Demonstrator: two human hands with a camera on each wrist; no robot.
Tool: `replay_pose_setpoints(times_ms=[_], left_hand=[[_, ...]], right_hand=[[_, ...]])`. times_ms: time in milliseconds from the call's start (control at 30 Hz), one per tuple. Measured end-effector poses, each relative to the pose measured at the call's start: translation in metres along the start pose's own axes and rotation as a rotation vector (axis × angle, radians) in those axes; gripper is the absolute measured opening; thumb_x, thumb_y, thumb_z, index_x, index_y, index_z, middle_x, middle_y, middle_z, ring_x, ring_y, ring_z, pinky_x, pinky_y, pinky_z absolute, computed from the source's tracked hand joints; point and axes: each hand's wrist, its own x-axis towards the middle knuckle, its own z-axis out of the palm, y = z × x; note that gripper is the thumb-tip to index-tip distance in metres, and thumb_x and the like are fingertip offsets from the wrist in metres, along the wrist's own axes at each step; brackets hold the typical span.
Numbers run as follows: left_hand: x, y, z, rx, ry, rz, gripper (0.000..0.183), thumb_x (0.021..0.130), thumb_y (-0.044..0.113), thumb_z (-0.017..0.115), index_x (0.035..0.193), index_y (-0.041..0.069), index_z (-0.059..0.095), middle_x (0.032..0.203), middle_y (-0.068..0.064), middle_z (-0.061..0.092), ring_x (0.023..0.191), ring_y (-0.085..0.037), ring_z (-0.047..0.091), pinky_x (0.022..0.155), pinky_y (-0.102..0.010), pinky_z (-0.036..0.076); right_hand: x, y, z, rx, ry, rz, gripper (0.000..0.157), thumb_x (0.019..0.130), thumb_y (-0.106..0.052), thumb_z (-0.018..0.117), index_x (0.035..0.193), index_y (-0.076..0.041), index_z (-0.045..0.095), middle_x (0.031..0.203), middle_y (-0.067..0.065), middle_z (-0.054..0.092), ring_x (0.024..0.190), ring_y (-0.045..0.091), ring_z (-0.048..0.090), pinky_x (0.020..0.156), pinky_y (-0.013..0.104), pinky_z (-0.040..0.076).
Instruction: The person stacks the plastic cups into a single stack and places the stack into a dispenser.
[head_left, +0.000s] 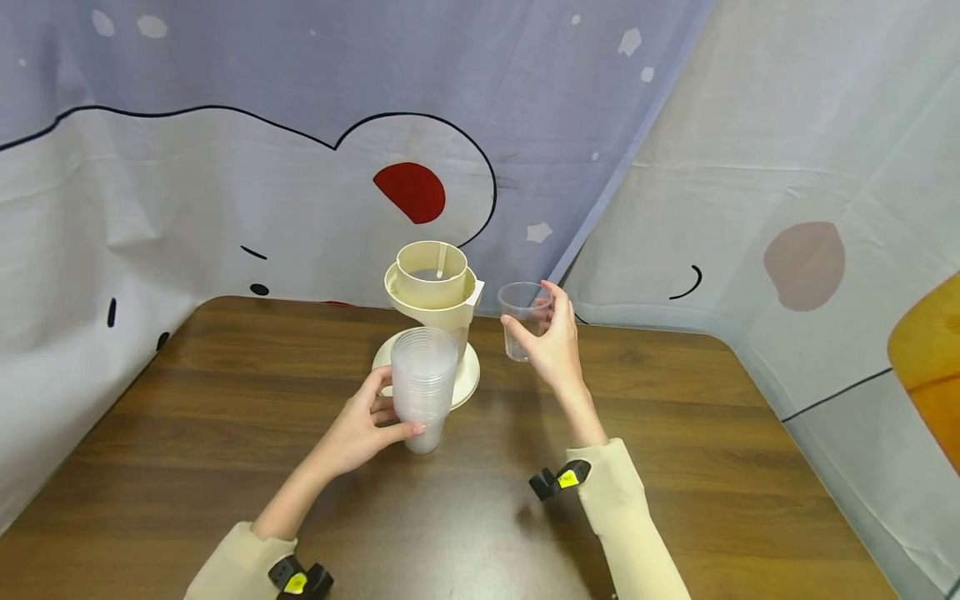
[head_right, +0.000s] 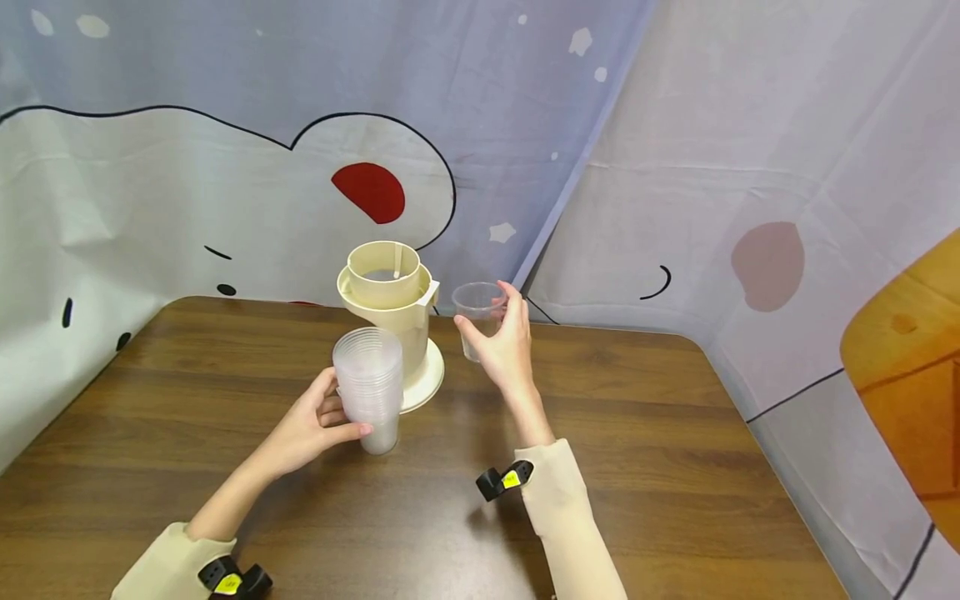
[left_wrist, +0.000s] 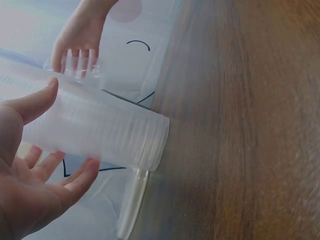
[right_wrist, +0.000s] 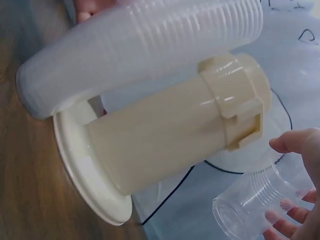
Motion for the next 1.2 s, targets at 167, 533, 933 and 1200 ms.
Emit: replay_pose_setpoints(times_ms=[167,533,933,1200], left_hand=[[0.0,0.0,0.001,-0.005,-0.002,0.002,0.077,0.076,0.015,0.082,0.137,0.012,0.035,0.135,-0.02,0.047,0.112,-0.039,0.061,0.093,-0.047,0.055],[0.0,0.0,0.0,0.0,-0.004,0.016,0.076,0.077,0.014,0.081,0.137,0.01,0.035,0.133,-0.021,0.048,0.11,-0.039,0.061,0.092,-0.047,0.055],[-0.001,0.001,0.001,-0.002,0.001,0.01,0.076,0.076,0.014,0.082,0.137,0.013,0.035,0.133,-0.02,0.048,0.11,-0.038,0.062,0.092,-0.047,0.055],[-0.001,0.001,0.0,-0.005,0.002,0.012,0.077,0.076,0.013,0.082,0.137,0.013,0.035,0.133,-0.02,0.049,0.11,-0.038,0.062,0.092,-0.047,0.055]], right_hand=[[-0.002,-0.01,-0.001,0.037,0.017,-0.029,0.075,0.079,-0.029,0.078,0.141,-0.013,0.038,0.123,0.012,0.05,0.107,0.023,0.055,0.095,0.042,0.048],[-0.008,-0.036,-0.006,0.112,0.054,-0.122,0.074,0.076,-0.027,0.082,0.138,-0.017,0.043,0.12,0.011,0.051,0.102,0.02,0.053,0.086,0.036,0.049],[-0.024,-0.079,-0.014,0.142,0.039,-0.21,0.075,0.076,-0.02,0.082,0.139,-0.011,0.041,0.123,0.011,0.056,0.111,0.024,0.053,0.091,0.038,0.046],[-0.025,-0.082,-0.012,0.168,0.065,-0.294,0.076,0.074,-0.017,0.083,0.138,-0.013,0.043,0.12,0.008,0.059,0.107,0.017,0.053,0.089,0.035,0.048]])
